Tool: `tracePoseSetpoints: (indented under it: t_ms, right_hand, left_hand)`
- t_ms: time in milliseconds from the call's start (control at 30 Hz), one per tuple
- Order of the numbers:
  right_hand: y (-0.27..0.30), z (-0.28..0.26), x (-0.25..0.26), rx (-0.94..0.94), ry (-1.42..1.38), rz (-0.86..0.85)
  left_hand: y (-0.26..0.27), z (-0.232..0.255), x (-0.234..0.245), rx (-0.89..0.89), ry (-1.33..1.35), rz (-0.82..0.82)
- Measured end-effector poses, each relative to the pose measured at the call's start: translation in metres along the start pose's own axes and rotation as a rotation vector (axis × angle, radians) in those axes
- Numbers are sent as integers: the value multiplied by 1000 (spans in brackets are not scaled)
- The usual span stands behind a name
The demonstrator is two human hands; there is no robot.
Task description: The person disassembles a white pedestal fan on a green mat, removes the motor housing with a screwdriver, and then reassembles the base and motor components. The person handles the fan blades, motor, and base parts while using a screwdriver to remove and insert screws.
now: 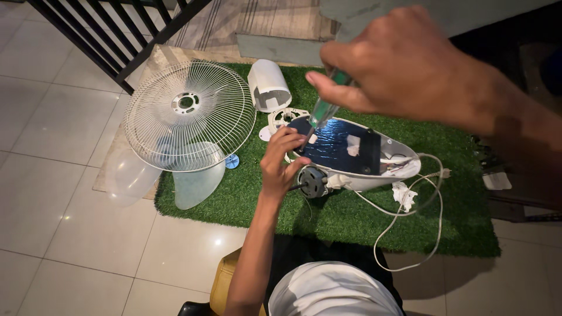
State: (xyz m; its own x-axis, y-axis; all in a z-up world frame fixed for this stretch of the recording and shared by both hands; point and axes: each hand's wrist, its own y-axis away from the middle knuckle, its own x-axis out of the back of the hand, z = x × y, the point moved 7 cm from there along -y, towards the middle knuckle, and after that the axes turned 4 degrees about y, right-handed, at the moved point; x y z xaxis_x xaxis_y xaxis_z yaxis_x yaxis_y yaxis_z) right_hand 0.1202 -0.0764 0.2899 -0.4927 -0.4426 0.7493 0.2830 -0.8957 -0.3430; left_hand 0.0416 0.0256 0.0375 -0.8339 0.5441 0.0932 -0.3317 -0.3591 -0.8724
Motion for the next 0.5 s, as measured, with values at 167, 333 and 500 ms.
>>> tracePoseSetpoints:
  t_ms: [167,333,500]
  right_hand:
    - [-9,-4,-2,-80,-60,-318]
    - [-1,3,-3,32,-265,-494]
    - [3,9,-6,26,-146,-448]
  left_hand:
    - [5,8,-11,2,-13,-31]
    - [7,16,-14,-2,-11,-15]
    - [4,18,-26,-9,5,-1]
